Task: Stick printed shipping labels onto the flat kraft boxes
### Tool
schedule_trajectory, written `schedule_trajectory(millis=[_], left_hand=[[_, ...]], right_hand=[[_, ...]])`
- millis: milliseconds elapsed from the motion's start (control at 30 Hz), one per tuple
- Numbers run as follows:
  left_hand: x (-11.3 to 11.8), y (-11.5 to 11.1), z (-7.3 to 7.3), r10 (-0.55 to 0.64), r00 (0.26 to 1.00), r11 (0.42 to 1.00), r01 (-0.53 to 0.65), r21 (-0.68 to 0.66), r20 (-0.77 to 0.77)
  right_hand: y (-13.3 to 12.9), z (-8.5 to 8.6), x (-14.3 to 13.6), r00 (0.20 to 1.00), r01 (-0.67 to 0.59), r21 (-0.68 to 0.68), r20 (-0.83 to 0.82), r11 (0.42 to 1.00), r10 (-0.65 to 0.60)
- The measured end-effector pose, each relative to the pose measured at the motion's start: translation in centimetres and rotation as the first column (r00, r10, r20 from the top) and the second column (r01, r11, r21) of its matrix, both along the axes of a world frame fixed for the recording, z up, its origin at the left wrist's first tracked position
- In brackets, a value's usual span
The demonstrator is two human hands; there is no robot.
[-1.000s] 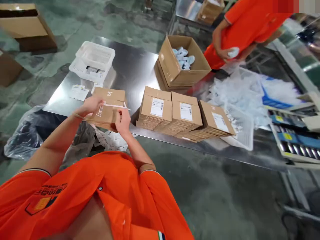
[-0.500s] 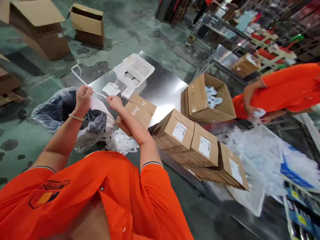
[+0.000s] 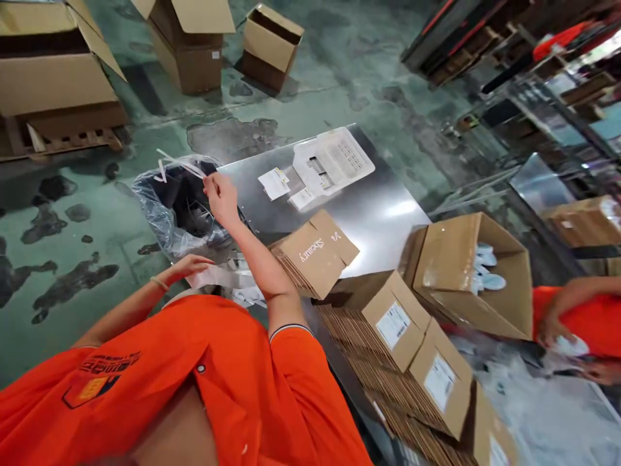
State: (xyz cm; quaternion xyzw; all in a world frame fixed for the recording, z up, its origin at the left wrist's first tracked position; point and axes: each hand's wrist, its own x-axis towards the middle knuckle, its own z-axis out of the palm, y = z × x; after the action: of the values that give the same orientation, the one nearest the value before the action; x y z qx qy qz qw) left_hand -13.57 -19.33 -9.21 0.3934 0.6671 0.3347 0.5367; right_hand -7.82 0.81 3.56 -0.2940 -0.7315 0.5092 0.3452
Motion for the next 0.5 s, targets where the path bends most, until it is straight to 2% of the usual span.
schedule_trajectory(millis=[33, 100, 167, 200, 267, 300, 367, 400, 433, 467, 500], left_hand=[[-0.2, -0.4, -0.2, 0.004, 0.995, 1.000, -0.002, -0.024, 0.099], [-0.6, -0.8, -0.6, 0.007, 0.988, 0.998, 0.002, -0.058, 0.153], [-1.1, -1.0, -0.8, 0.007, 0.988, 0.997, 0.004, -0.074, 0.155], [-1.4, -0.8, -0.8, 0.000, 0.987, 0.998, 0.011, -0.068, 0.161], [-1.7, -0.1, -0.6, -0.001, 0.980, 1.000, 0.006, -0.027, 0.197], [-1.8, 0.6, -0.4, 0.003, 0.974, 1.000, -0.003, -0.001, 0.227], [-1.8, 2.5, 0.1, -0.011, 0.958, 0.999, 0.001, 0.036, 0.286], [-1.6, 3.7, 0.4, -0.031, 0.954, 0.999, 0.018, 0.046, 0.297], [-1.4, 4.9, 0.7, -0.058, 0.954, 0.997, 0.042, 0.059, 0.295], [-1.0, 6.3, 1.2, -0.084, 0.956, 0.995, 0.064, 0.078, 0.282], [-0.6, 7.7, 1.6, -0.110, 0.959, 0.991, 0.086, 0.100, 0.261]], right_hand=[[-0.1, -2.9, -0.2, 0.999, 0.017, -0.018, 0.032, 1.000, -0.016], [-0.4, -7.8, -0.8, 0.986, 0.039, -0.053, 0.162, 0.998, -0.030], [-1.2, -10.9, -1.0, 0.933, 0.067, -0.095, 0.359, 0.993, -0.029], [-1.9, -11.7, -0.8, 0.893, 0.079, -0.109, 0.450, 0.991, -0.022], [-3.4, -11.8, 1.1, 0.843, 0.022, -0.092, 0.537, 0.995, 0.031], [-4.2, -11.3, 2.8, 0.848, -0.036, -0.044, 0.528, 0.998, 0.054], [-6.0, -9.8, 8.3, 0.903, -0.088, 0.149, 0.429, 0.985, 0.016], [-6.9, -9.0, 11.8, 0.933, -0.010, 0.268, 0.350, 0.963, -0.087], [-7.7, -8.4, 15.7, 0.928, 0.182, 0.368, 0.243, 0.912, -0.283], [-8.4, -8.0, 19.8, 0.838, 0.454, 0.419, 0.100, 0.786, -0.537], [-8.9, -7.9, 23.8, 0.643, 0.712, 0.400, -0.042, 0.577, -0.764]])
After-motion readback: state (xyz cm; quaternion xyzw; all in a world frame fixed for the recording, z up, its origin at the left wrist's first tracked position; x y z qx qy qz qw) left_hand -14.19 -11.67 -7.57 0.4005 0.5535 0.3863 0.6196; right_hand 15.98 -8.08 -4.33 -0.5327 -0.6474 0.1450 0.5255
